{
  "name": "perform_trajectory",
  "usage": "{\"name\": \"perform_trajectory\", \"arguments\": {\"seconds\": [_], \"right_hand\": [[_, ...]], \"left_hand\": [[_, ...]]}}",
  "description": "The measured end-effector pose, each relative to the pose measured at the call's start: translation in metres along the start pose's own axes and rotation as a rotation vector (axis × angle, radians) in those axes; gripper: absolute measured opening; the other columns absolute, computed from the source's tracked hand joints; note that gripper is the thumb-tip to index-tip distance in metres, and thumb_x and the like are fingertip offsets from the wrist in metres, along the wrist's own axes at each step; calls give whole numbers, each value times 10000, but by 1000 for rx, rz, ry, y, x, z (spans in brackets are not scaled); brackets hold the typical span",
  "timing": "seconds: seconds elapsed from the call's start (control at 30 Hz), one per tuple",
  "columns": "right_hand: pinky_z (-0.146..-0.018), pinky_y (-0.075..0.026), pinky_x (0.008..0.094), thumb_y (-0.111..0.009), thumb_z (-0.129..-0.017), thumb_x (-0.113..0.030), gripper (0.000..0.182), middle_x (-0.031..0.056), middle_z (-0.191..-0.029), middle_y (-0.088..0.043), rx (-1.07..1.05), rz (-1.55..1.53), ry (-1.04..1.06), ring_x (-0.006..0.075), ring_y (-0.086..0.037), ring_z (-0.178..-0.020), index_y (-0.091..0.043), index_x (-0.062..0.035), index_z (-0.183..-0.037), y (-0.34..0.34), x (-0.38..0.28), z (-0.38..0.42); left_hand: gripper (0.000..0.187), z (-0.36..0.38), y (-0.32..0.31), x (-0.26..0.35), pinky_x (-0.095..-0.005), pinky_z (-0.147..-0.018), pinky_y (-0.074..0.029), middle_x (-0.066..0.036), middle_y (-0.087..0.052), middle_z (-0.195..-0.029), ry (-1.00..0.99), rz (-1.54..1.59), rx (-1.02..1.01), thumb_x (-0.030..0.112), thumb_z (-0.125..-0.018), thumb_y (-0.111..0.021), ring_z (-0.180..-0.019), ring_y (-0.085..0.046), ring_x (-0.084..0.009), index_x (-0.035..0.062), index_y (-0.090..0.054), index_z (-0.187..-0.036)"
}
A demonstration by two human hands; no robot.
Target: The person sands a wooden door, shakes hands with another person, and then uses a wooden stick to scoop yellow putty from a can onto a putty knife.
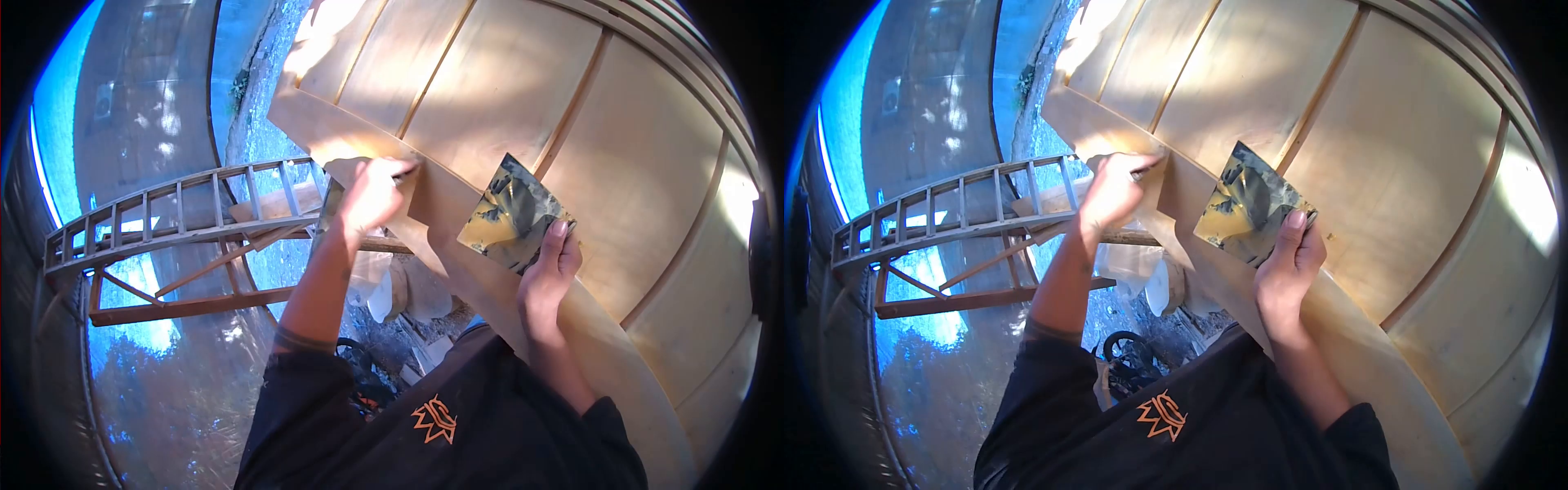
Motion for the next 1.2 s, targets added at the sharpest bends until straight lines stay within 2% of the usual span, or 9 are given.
{"name": "perform_trajectory", "arguments": {"seconds": [0.13,0.27,0.3,0.33,0.43,0.67,1.0,1.1,1.2], "right_hand": [[-540,-266,227,-406,-984,-248,307,-59,-674,-399,47,25,14,39,-318,-638,-462,-38,-766,4,-1,-5],[-572,-289,218,-409,-983,-244,271,-53,-712,-429,38,59,41,43,-346,-668,-491,-47,-815,9,3,-3],[-581,-296,216,-408,-984,-243,263,-51,-722,-437,27,71,31,44,-354,-675,-497,-49,-830,10,7,-1],[-593,-305,215,-406,-985,-240,257,-48,-732,-446,35,80,30,46,-363,-683,-496,-50,-836,11,8,1],[-633,-334,211,-399,-988,-234,247,-34,-771,-480,26,109,29,53,-396,-713,-496,-50,-854,7,6,3],[-751,-394,237,-353,-995,-302,333,35,-896,-558,-17,140,15,101,-488,-812,-517,-14,-967,4,9,3],[-716,-360,209,-383,-991,-289,327,-7,-818,-512,2,-76,-105,60,-429,-762,-519,-6,-896,0,-3,2],[-775,-459,255,-391,-980,-351,400,70,-981,-587,-116,18,-72,138,-573,-878,-523,16,-1071,20,0,-6],[-735,-385,216,-391,-988,-290,336,6,-847,-547,-33,-82,-79,68,-467,-783,-536,4,-920,23,-9,-16]], "left_hand": [[522,39,-6,54,-366,-927,-433,-177,-633,-1059,-53,153,-183,-81,-643,-431,-1048,-571,-330,43,-622,-1113],[506,13,59,-40,-323,-917,-438,-191,-619,-1113,-64,156,-20,-97,-662,-443,-1057,-581,-247,4,-606,-1130],[467,0,60,-92,-285,-845,-466,-124,-651,-1070,133,645,-11,-94,-699,-480,-986,-601,-204,13,-612,-1134],[421,-14,74,-148,-249,-778,-472,-81,-664,-1012,342,375,9,-79,-730,-527,-905,-601,-155,13,-618,-1131],[407,-67,85,-275,-255,-769,-472,-113,-673,-989,282,291,113,-55,-741,-518,-885,-616,-167,46,-637,-1117],[390,-110,80,-337,-278,-793,-480,-145,-671,-1016,375,257,132,-14,-727,-521,-929,-639,-198,99,-666,-1072],[422,-30,17,-163,-277,-814,-475,-143,-653,-1064,187,235,100,-17,-708,-532,-932,-636,-208,47,-634,-1113],[470,7,9,-76,-326,-852,-484,-166,-613,-1095,172,-2,82,-40,-672,-508,-965,-618,-302,93,-643,-1102],[459,41,-15,-14,-349,-875,-471,-163,-623,-1062,232,76,103,-35,-665,-515,-962,-606,-322,79,-643,-1090]]}}
Point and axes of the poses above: each hand's wrist, its own z-axis away from the middle knuckle, its own y-axis out of the back of the hand, x = y × z, the point moved 10 cm from there along -z, towards the middle knuckle
